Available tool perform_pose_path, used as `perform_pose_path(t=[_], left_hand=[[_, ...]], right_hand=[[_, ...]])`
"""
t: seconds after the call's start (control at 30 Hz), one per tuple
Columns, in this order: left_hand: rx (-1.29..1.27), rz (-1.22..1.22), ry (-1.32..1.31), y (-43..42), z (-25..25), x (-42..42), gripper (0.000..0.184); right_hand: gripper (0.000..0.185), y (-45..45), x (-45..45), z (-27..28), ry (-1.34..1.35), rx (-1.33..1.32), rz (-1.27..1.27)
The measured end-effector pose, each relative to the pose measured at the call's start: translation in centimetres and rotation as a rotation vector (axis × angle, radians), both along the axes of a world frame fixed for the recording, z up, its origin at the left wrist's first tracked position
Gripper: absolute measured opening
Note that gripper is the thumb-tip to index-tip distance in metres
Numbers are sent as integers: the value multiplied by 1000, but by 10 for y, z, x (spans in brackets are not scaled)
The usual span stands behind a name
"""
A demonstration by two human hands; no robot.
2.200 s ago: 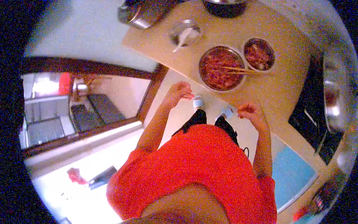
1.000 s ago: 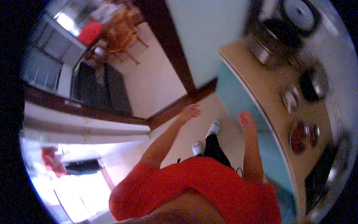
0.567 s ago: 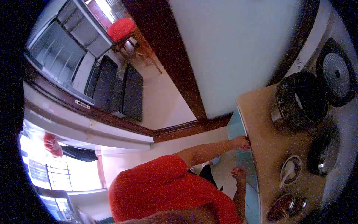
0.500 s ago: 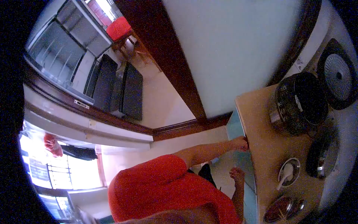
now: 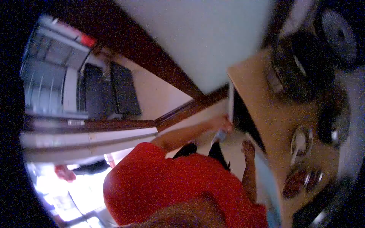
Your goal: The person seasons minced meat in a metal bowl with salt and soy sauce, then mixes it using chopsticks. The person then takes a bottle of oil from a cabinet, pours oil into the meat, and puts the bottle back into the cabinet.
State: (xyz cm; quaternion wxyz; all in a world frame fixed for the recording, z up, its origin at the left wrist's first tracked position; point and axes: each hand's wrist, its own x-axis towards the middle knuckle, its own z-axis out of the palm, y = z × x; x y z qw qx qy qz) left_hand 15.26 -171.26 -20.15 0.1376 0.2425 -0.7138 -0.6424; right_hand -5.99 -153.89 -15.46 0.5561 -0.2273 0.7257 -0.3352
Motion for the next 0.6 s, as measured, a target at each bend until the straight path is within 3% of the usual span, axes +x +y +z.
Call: perform_pose_path(t=[0.03, 0.07, 0.1, 0.13, 0.17, 0.23, 0.3, 0.37, 0.47, 0.5, 0.53, 0.6], left_hand=[[311, 151, -85, -2, 14, 23, 35], [280, 290, -557, -16, 93, 36, 37], [254, 285, -405, -16, 82, 57, 40], [214, 279, -622, -29, 84, 73, 43], [83, 364, -559, -35, 39, 98, 44], [-134, 345, -704, -51, 87, 115, 44], [-395, 313, -753, -65, 107, 131, 43], [-492, 272, -766, -77, 123, 141, 44], [-689, 282, -701, -87, 109, 162, 44], [-764, 299, -666, -88, 111, 165, 44], [-762, 310, -669, -85, 113, 169, 49], [-816, 438, -481, -77, 125, 175, 51]], right_hand=[[34, 7, -10, -19, -105, -92, 73], [35, 3, -2, -15, -63, -62, -15], [36, 12, -4, -36, -44, -161, -98], [32, -5, 6, -3, 47, -40, -18], [30, -6, 6, -3, 71, -21, -22], [33, -8, 11, -6, 69, -25, -35], [32, -16, 28, 0, 166, 11, -134], [32, -19, 31, -13, 234, -20, -146], [32, -16, 29, -75, 484, -155, -97], [32, -28, 39, -62, 590, -217, -68], [31, -37, 48, -47, 248, 15, -168], [31, -59, 71, -47, 61, 35, -179]])
